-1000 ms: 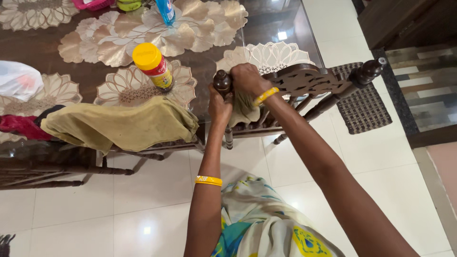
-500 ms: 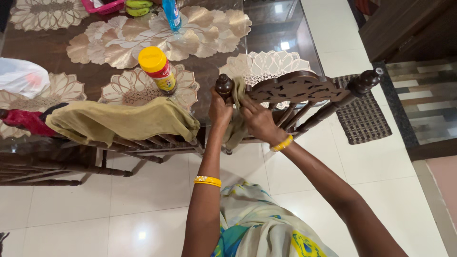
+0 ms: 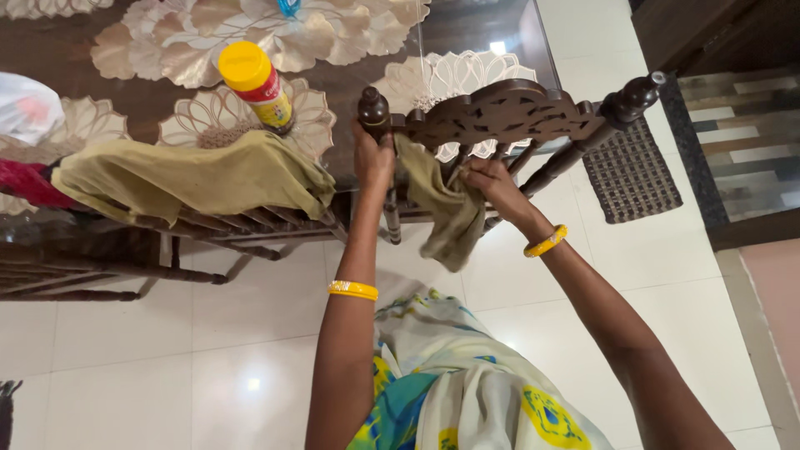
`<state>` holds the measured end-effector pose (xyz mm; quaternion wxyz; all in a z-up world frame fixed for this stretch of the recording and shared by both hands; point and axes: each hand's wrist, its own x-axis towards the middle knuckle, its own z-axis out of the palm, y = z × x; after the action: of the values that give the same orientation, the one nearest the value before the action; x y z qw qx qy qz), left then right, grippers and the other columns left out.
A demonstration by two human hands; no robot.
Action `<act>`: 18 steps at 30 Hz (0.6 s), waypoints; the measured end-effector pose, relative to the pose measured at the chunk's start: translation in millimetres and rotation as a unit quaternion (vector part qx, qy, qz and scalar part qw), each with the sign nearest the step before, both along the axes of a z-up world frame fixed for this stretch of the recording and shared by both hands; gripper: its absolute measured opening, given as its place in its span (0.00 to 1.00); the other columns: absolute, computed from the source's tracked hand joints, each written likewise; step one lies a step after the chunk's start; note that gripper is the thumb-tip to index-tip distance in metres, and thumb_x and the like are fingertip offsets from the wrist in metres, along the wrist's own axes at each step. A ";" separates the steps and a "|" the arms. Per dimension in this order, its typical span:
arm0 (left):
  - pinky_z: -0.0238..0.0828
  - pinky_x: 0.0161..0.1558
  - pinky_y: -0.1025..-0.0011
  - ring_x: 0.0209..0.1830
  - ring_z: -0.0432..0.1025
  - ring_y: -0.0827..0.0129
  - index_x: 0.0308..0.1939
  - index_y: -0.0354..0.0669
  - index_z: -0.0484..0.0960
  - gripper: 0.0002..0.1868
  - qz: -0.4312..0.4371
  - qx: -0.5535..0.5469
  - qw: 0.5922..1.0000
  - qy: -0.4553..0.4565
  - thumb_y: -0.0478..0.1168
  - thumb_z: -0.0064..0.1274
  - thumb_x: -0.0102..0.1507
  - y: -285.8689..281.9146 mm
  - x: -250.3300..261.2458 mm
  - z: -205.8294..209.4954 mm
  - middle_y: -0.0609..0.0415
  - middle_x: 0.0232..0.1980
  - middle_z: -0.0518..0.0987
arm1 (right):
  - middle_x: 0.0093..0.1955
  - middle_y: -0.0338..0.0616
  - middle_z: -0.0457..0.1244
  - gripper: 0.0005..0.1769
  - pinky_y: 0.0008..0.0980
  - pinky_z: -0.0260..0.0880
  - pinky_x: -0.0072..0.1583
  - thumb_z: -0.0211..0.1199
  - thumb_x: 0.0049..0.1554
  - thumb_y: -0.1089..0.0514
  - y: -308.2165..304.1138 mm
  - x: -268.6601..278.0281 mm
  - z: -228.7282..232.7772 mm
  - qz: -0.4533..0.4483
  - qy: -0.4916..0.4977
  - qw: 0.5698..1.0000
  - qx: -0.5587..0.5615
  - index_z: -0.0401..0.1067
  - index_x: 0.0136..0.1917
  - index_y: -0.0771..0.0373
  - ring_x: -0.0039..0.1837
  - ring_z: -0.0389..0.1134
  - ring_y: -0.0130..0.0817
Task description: The person wipes the backrest and legs of a wooden dining chair using a cloth. She starts by cleaning the upper backrest and then moves down to wipe the seat and the legs of the chair.
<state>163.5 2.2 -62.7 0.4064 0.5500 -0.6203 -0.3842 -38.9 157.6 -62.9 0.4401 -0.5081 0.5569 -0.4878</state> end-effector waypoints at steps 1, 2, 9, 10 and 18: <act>0.68 0.63 0.54 0.63 0.74 0.46 0.81 0.44 0.46 0.43 0.013 -0.018 1.000 0.020 0.39 0.51 0.65 8.7 -0.9 0.3 0.37 0.66 0.76 | 0.38 0.35 0.63 0.10 0.24 0.60 0.44 0.58 0.66 0.61 4.1 -2.8 4.5 0.006 -0.016 1.000 -0.007 0.73 0.45 0.69 0.41 0.60 0.21; 0.61 0.68 0.52 0.70 0.65 0.42 0.82 0.43 0.44 0.45 0.014 -0.091 0.996 0.002 0.40 0.51 0.67 24.3 -4.1 -2.4 0.32 0.72 0.67 | 0.38 0.35 0.63 0.09 0.22 0.61 0.45 0.58 0.65 0.61 10.6 -5.9 10.8 0.011 -0.031 0.999 -0.014 0.73 0.44 0.69 0.41 0.60 0.20; 0.59 0.72 0.55 0.81 0.51 0.44 0.81 0.40 0.45 0.48 -0.252 -0.119 0.955 0.100 0.61 0.50 0.68 160.0 -54.5 -49.7 0.33 0.82 0.52 | 0.39 0.37 0.66 0.07 0.23 0.64 0.44 0.56 0.62 0.62 33.1 -16.3 53.2 -0.011 -0.192 0.981 -0.004 0.73 0.46 0.66 0.40 0.64 0.23; 0.59 0.71 0.52 0.78 0.57 0.41 0.79 0.34 0.52 0.46 -0.263 -0.167 0.947 0.083 0.54 0.57 0.68 162.3 -61.9 -58.0 0.30 0.78 0.59 | 0.40 0.37 0.66 0.07 0.23 0.64 0.46 0.56 0.63 0.62 36.0 -19.5 55.1 0.001 -0.166 0.986 -0.031 0.73 0.46 0.67 0.41 0.64 0.23; 0.74 0.41 0.71 0.36 0.76 0.71 0.51 0.36 0.84 0.13 -0.226 0.035 0.961 0.156 0.35 0.49 0.65 156.8 -86.6 -120.3 0.49 0.40 0.85 | 0.39 0.34 0.63 0.06 0.22 0.60 0.45 0.59 0.62 0.62 50.9 -76.2 39.9 -0.036 -0.128 0.988 -0.082 0.74 0.45 0.68 0.41 0.60 0.20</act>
<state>76.8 159.0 -183.0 0.3812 0.3423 -0.6438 -0.5683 -115.1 208.5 -23.0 0.4469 -0.4554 0.4724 -0.6080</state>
